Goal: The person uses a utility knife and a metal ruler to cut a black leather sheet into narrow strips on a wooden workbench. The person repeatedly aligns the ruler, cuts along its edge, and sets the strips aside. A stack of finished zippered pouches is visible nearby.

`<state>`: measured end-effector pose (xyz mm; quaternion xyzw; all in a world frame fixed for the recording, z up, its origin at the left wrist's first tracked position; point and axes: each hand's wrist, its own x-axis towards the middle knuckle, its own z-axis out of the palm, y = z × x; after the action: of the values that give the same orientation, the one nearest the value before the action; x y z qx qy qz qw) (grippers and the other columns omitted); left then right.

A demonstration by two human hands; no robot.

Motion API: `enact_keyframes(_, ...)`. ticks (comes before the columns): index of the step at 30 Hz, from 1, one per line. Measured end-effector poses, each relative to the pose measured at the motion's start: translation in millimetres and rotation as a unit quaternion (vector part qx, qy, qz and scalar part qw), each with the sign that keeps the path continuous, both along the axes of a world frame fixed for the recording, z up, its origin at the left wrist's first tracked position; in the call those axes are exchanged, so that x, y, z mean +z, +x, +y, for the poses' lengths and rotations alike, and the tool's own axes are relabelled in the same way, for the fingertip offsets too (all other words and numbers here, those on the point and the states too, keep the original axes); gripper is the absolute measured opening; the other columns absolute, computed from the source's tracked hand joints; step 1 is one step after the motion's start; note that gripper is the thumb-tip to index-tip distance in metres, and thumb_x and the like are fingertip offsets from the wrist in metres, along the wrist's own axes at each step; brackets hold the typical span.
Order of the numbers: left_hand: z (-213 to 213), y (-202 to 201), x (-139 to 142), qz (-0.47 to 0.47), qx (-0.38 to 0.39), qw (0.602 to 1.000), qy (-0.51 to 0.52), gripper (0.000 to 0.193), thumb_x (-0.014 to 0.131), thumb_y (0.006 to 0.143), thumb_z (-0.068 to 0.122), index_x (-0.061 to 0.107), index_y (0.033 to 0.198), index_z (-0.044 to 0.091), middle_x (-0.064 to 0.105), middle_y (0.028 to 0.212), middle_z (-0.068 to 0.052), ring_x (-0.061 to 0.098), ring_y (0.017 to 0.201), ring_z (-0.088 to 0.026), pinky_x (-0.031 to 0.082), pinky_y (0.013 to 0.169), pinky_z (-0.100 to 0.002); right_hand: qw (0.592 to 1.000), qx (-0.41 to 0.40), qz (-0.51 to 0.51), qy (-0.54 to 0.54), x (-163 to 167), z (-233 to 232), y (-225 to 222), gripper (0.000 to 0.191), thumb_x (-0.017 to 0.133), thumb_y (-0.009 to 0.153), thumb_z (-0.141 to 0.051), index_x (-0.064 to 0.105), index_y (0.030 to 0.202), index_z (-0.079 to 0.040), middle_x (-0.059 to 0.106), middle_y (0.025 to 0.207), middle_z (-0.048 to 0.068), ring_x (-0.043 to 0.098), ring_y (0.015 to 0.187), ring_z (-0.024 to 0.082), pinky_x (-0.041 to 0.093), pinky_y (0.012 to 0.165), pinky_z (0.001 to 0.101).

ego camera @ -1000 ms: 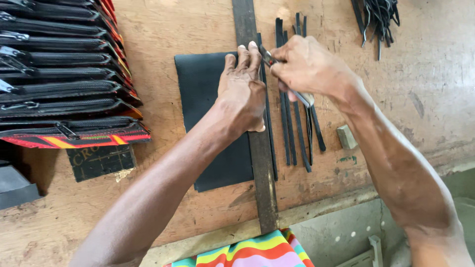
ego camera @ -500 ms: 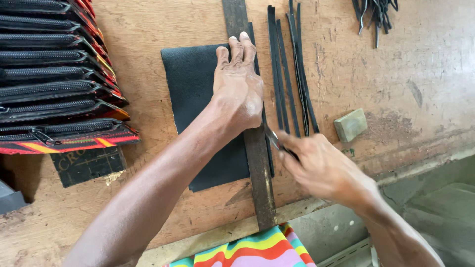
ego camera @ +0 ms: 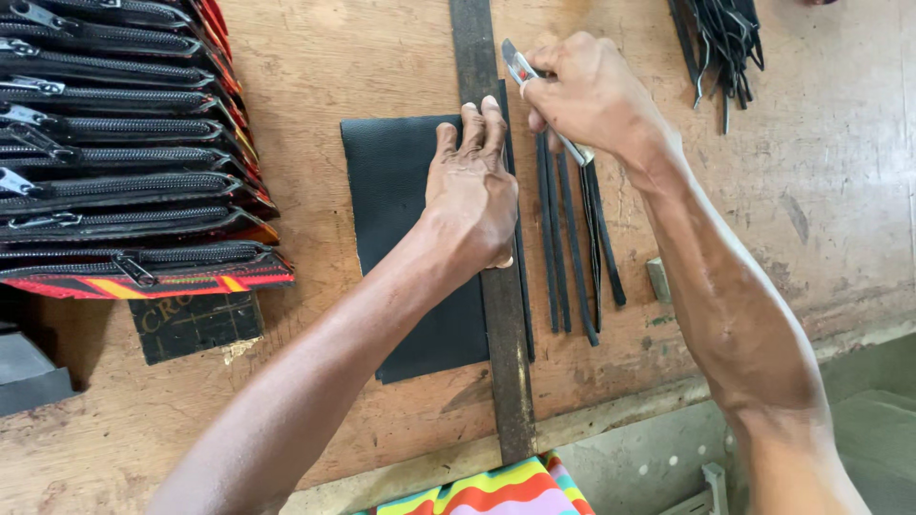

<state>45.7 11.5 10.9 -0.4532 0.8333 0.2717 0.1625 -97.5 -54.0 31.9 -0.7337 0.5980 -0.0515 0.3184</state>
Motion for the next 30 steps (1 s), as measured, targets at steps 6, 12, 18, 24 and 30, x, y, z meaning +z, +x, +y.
enact_keyframes(6,0,4,-5,0.015,0.0,1.0,-0.01,0.089,0.093,0.066,0.042,0.06,0.136,-0.003,-0.001,0.165,-0.032,0.002,0.153,-0.048,0.013,0.121,-0.059,0.998,-0.018,0.041,0.05,11,4,14,0.03,0.052,0.091,-0.007,0.075,0.107,0.004,0.071,0.069,0.011,0.068,0.05,0.015,0.057,0.048,0.0306)
enact_keyframes(12,-2,2,-17,0.012,-0.002,1.0,0.0,0.071,0.09,0.071,0.032,0.067,0.128,-0.002,-0.007,0.167,-0.033,-0.002,0.154,-0.05,0.007,0.123,-0.061,0.969,-0.056,0.131,0.201,28,20,24,0.039,0.045,0.098,-0.011,0.059,0.133,0.0,0.068,0.064,0.014,0.061,0.043,0.019,0.053,0.037,0.0318)
enact_keyframes(18,1,-4,-17,0.033,0.018,0.999,-0.014,0.078,0.095,0.064,0.031,0.066,0.129,0.001,-0.002,0.164,-0.033,0.001,0.152,-0.05,0.009,0.122,-0.059,0.957,-0.06,0.131,0.252,43,85,16,0.046,0.045,0.1,-0.015,0.047,0.141,0.005,0.067,0.057,0.014,0.064,0.041,0.021,0.054,0.04,0.0328)
enact_keyframes(24,4,-3,-5,0.007,0.0,1.0,-0.022,0.082,0.093,0.065,0.046,0.068,0.128,0.0,0.002,0.165,-0.033,0.005,0.153,-0.05,0.014,0.122,-0.058,0.943,-0.039,0.168,0.285,59,146,7,0.049,0.05,0.096,-0.023,0.059,0.143,-0.014,0.064,0.048,0.011,0.064,0.042,0.02,0.054,0.043,0.0342)
enact_keyframes(30,5,1,2,0.016,-0.001,1.0,-0.023,0.084,0.095,0.063,0.043,0.067,0.129,-0.001,0.002,0.165,-0.034,0.006,0.153,-0.05,0.016,0.122,-0.058,0.962,-0.071,0.117,0.238,60,112,-19,0.029,0.046,0.102,-0.028,0.064,0.115,-0.009,0.066,0.063,0.007,0.06,0.042,0.014,0.05,0.036,0.0309)
